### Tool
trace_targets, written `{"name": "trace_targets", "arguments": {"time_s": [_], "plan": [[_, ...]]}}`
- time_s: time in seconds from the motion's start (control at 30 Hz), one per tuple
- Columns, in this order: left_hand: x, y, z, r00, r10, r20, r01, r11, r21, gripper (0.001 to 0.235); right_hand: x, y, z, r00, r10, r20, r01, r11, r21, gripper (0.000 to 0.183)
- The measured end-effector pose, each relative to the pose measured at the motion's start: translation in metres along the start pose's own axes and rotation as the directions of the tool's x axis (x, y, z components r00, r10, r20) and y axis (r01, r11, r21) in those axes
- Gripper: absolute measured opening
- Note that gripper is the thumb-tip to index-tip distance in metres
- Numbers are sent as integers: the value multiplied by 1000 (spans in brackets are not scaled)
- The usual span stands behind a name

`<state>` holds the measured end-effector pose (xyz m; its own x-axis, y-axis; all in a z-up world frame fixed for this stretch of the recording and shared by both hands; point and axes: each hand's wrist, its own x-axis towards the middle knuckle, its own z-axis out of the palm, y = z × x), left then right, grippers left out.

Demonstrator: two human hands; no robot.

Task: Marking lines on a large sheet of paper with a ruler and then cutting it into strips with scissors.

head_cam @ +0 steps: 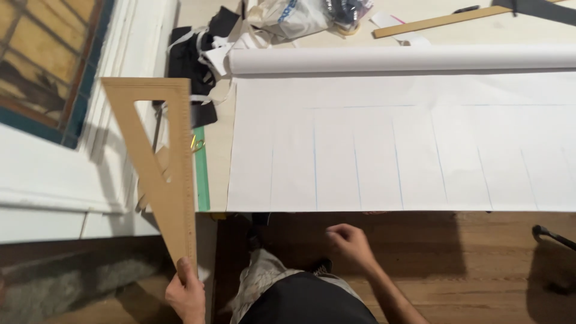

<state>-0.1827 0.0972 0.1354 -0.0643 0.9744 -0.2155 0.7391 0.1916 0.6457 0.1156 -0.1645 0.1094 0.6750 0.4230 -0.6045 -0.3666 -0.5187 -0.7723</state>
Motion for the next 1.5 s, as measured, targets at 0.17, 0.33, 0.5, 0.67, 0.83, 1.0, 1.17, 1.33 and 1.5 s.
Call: {"name": "trace_targets", "arguments": {"time_s": [0.17, 0.33, 0.5, 0.67, 0.83, 1.0, 1.17, 1.33, 1.5], "plan": [[21, 26, -3, 994, -107, 12, 105, 991, 85, 82, 48, 6, 90, 992, -17, 123, 20, 1000, -24, 14], [61, 24, -8, 989, -126, 75, 123, 991, 52, 87, 62, -24, 165, 989, -13, 150, 29, 994, -104, 22], [119, -12, 9, 989, -120, 90, 123, 992, -24, 79, 69, -43, 222, 965, 69, 253, -29, 987, -161, 20], [144, -20, 12, 990, -137, 31, 137, 991, 4, 61, 97, -20, 260, 978, 41, 203, -45, 999, 16, 10], [175, -55, 47, 923, -384, -34, 375, 915, -147, 51, 158, -31, 276, 992, 57, 115, -83, 968, 237, 2], [190, -102, 64, 906, -423, -10, 396, 857, -331, 47, 239, -67, 291, 999, -41, 34, 41, 999, 23, 11], [165, -101, 44, 997, -59, -44, 49, 976, -212, 22, 310, -99, 319, 998, -56, 39, 51, 992, 116, 19], [137, -22, 13, 997, -11, 70, 19, 993, -115, 37, 309, -152, 319, 971, -239, -20, 239, 971, -26, 36], [139, -13, 10, 878, -460, 135, 468, 883, -38, 53, 332, -185, 356, 504, -709, 493, 811, 194, -551, 35]]}}
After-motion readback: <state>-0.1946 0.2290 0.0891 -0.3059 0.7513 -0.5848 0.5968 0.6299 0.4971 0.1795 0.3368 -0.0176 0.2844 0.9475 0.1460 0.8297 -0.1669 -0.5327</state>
